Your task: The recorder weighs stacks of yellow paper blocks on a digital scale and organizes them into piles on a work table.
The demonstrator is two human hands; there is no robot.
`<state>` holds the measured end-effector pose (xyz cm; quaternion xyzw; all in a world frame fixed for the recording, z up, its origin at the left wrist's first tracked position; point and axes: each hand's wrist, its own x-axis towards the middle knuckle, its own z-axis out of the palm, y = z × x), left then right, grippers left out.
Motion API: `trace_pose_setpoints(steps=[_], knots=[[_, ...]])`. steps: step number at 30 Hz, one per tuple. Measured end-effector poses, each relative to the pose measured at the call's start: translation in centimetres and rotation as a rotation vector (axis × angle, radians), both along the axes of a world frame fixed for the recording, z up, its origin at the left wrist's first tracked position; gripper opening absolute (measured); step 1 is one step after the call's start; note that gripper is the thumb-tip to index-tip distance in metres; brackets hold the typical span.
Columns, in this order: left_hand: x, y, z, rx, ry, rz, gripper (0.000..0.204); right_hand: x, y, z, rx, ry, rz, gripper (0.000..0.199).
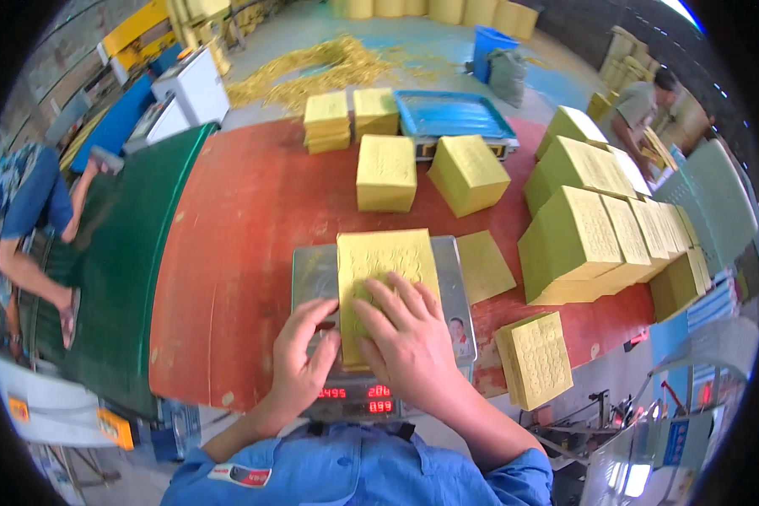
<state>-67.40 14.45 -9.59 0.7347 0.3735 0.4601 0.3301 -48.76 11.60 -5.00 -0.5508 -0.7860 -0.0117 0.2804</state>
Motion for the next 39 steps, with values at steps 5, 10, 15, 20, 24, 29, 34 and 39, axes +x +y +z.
trace_pose_setpoints(steps=[5,10,15,20,24,29,34,39], knots=[[-0.7,2.7,0.9,0.012,-0.02,-0.101,0.037,0.5,0.9,1.6,-0.107,0.053,0.041,0.043],[0.6,7.9,1.8,-0.021,-0.105,-0.104,0.032,3.3,4.9,3.8,-0.066,0.195,0.03,0.039],[3.4,15.8,1.6,-0.236,-0.207,-0.105,0.026,6.3,13.1,3.2,-0.133,0.455,0.013,0.031],[7.9,26.9,-3.8,-0.38,-0.17,0.041,0.037,9.5,22.9,-3.1,-0.229,0.557,-0.224,0.039],[10.6,31.6,-8.6,-0.656,-0.203,0.121,0.062,11.4,29.1,-11.0,-0.246,0.705,-0.376,0.051],[11.1,33.5,-9.6,-0.956,-0.277,0.02,0.07,12.6,31.4,-13.6,-0.673,1.014,-0.365,0.069],[10.9,33.7,-9.2,-1.098,-0.329,-0.162,0.065,14.6,30.9,-12.3,-1.077,1.197,-0.169,0.072],[10.8,33.8,-10.7,-1.095,-0.312,-0.053,0.074,14.4,30.4,-13.0,-1.07,1.13,-0.176,0.069]])
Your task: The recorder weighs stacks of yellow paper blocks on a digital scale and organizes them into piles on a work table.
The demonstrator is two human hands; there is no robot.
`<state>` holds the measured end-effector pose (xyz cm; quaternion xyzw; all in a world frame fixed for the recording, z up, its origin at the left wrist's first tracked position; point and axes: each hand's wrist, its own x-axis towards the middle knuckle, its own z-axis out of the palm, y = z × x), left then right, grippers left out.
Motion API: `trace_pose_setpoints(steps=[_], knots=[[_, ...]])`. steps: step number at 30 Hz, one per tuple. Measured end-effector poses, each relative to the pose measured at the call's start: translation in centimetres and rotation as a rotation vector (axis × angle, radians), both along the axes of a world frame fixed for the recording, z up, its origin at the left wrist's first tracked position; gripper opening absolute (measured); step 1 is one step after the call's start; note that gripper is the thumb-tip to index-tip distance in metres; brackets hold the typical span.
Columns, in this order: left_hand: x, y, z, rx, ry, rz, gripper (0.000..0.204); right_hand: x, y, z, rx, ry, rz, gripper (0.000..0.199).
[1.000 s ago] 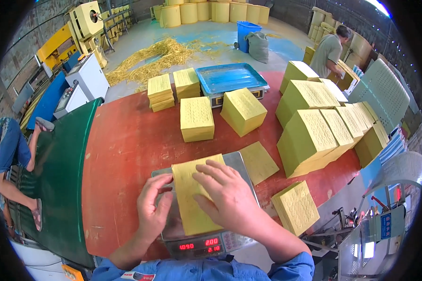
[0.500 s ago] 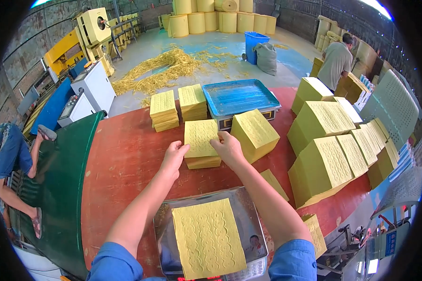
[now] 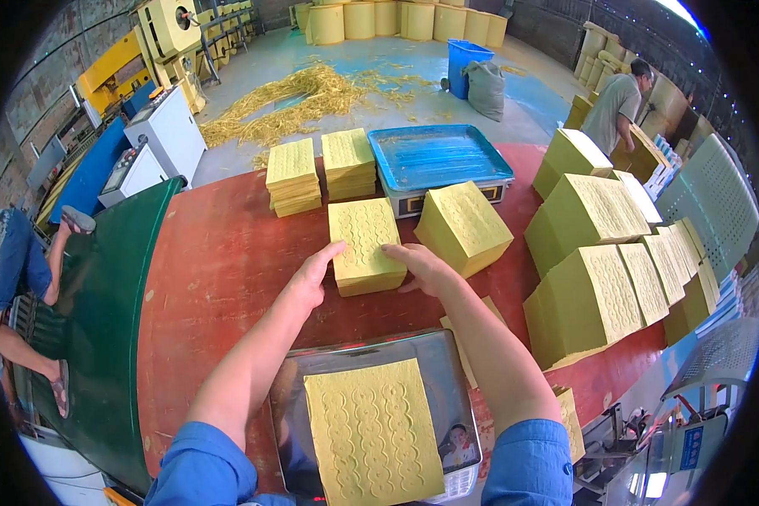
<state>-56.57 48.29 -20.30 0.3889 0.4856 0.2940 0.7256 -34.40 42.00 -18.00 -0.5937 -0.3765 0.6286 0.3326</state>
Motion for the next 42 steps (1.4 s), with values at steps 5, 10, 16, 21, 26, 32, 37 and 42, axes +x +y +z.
trace_pose_setpoints(steps=[5,10,16,21,26,32,37,42], knots=[[0.1,-0.3,-0.8,-0.05,-0.086,0.081,0.091,0.2,-0.2,-0.3,0.01,0.048,-0.045,0.064],[0.7,-1.5,1.2,-0.095,-0.066,0.06,0.092,0.6,-0.3,-0.9,-0.01,0.099,-0.094,0.059],[1.7,-1.7,1.6,-0.041,-0.087,0.156,0.086,0.9,-0.1,-1.1,-0.016,0.091,-0.103,0.056],[1.9,-1.7,1.6,-0.036,-0.081,0.175,0.086,0.8,-0.7,-1.0,0.004,0.118,-0.142,0.056],[2.2,-1.4,1.5,-0.044,-0.101,0.136,0.087,1.4,-0.5,-1.7,-0.005,0.156,-0.164,0.057],[2.2,1.3,-1.7,-0.005,-0.087,0.083,0.12,1.1,-0.2,-2.3,0.008,0.195,-0.166,0.058],[4.0,-0.1,-0.4,0.078,0.015,0.201,0.105,2.2,-1.1,-2.4,-0.001,0.254,-0.235,0.058],[4.3,0.9,-0.9,0.252,0.012,0.186,0.09,2.4,-1.9,-2.5,0.026,0.326,-0.291,0.057]])
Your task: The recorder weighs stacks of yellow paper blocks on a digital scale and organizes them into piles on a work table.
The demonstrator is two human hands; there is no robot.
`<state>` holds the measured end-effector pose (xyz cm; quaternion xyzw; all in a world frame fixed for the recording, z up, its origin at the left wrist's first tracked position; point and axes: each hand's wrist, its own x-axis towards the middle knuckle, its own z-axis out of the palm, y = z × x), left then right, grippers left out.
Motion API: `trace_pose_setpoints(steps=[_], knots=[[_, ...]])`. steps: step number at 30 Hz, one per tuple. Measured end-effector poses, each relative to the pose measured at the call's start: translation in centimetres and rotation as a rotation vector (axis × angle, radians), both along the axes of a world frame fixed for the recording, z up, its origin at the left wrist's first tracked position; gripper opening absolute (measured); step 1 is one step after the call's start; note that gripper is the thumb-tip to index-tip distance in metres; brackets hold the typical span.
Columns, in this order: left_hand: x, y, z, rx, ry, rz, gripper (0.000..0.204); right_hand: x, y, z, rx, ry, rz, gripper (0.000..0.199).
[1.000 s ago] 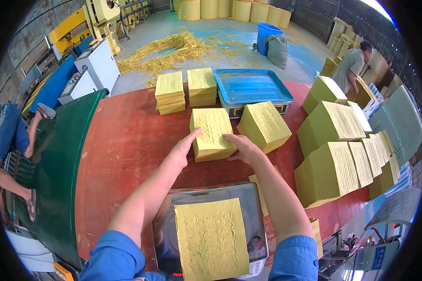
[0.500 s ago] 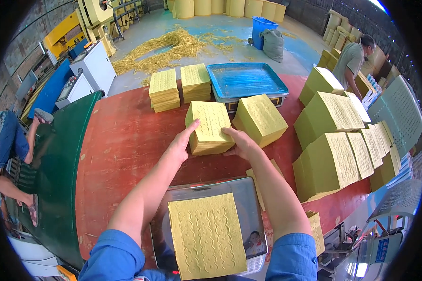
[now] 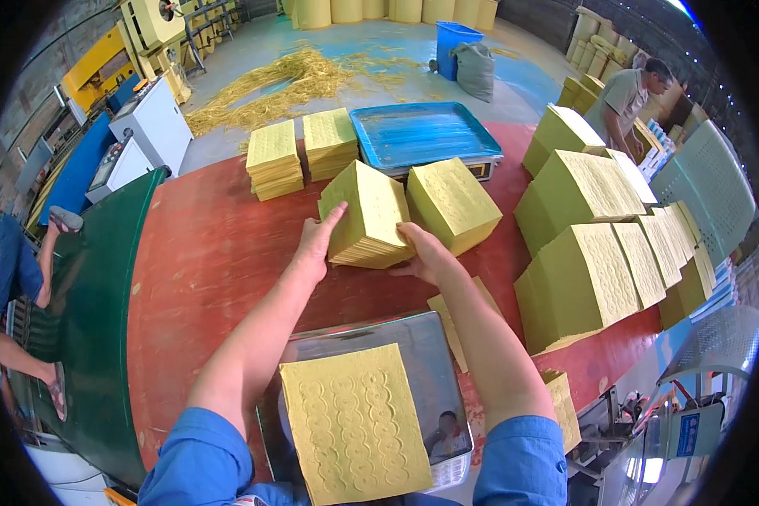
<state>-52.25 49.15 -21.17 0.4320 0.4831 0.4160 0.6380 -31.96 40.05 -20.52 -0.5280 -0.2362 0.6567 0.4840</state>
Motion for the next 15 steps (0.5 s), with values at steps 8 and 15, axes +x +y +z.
trace_pose_setpoints(steps=[8,15], knots=[[-1.3,1.2,0.5,0.097,0.162,0.125,0.108,-1.2,1.0,-0.1,-0.002,-0.162,0.059,0.055],[-2.2,-0.1,4.5,-0.051,0.272,-0.165,0.129,-2.9,0.8,1.5,-0.005,-0.397,0.093,0.055]])
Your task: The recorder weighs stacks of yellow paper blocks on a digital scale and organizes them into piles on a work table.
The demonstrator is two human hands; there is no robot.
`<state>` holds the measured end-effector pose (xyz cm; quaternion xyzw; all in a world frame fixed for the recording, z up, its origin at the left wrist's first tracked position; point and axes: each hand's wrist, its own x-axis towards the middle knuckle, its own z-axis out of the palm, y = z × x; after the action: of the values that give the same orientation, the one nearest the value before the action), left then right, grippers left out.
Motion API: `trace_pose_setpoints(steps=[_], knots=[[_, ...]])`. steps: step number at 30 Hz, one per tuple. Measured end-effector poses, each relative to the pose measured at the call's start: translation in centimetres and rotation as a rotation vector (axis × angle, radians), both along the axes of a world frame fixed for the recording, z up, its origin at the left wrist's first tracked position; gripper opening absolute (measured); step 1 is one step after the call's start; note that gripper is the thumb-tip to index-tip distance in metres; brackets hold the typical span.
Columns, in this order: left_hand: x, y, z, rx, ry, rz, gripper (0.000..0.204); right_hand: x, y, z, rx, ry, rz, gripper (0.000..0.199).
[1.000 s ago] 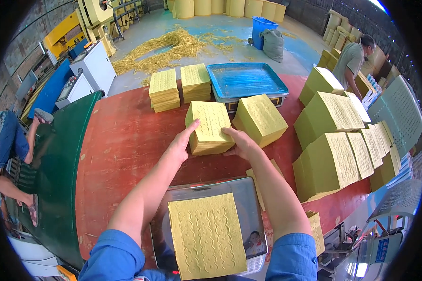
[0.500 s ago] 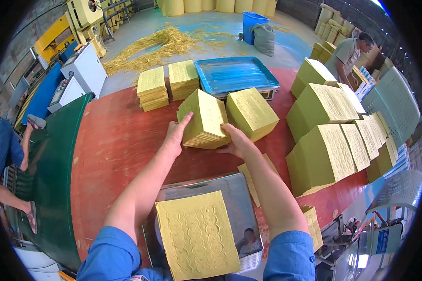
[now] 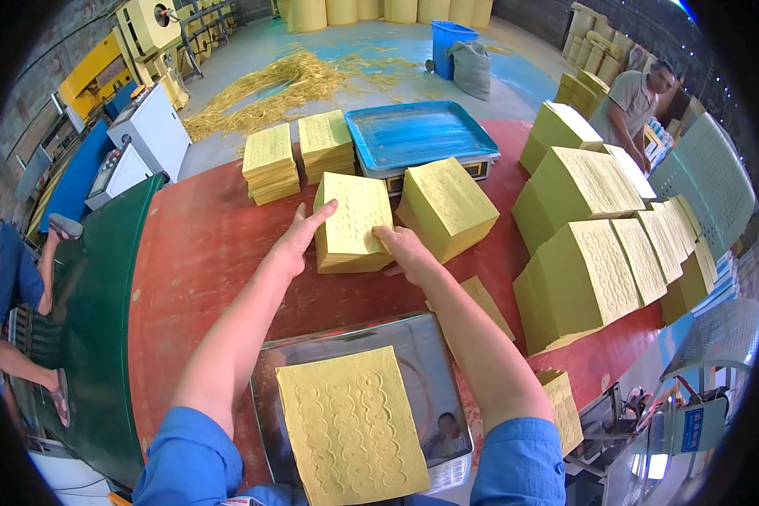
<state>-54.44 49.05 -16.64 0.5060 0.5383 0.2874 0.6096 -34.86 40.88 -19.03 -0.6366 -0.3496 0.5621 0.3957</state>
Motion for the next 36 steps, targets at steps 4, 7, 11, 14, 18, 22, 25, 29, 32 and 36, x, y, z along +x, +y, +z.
trace_pose_setpoints(steps=[4,7,11,14,18,22,25,29,32,36], knots=[[-0.6,0.1,-0.9,-0.017,-0.177,-0.096,0.115,-0.7,-0.1,0.6,-0.008,-0.074,0.03,0.055],[-0.7,0.0,-1.5,-0.048,-0.289,-0.097,0.103,-0.9,-0.2,1.0,0.012,-0.077,0.017,0.054],[0.0,-0.5,-2.6,-0.038,-0.408,0.007,0.104,-0.9,-0.1,0.5,0.009,-0.123,0.016,0.055],[1.0,-0.3,-3.0,0.011,-0.456,0.065,0.105,0.4,0.4,0.4,0.103,-0.371,-0.03,0.051],[0.7,0.0,0.7,0.36,-0.391,0.056,0.108,-0.1,-1.9,5.3,0.575,-0.79,-0.185,0.041],[-0.3,-2.6,8.9,1.063,-0.102,0.018,0.105,-2.2,-8.2,12.1,0.477,0.146,-0.04,0.036],[-2.0,-8.4,15.5,1.376,0.175,-0.113,0.106,-2.7,-10.1,13.0,0.274,0.756,-0.03,0.04],[-4.9,-14.0,18.3,1.836,0.231,-0.229,0.106,-3.2,-13.6,11.8,0.605,1.111,0.233,0.055],[-7.3,-17.6,18.7,2.115,0.249,-0.366,0.088,-4.8,-15.6,12.4,0.514,1.302,0.001,0.06],[-10.2,-22.0,18.4,2.116,0.312,-0.397,0.076,-4.4,-22.8,11.7,0.576,1.334,-0.045,0.061]])
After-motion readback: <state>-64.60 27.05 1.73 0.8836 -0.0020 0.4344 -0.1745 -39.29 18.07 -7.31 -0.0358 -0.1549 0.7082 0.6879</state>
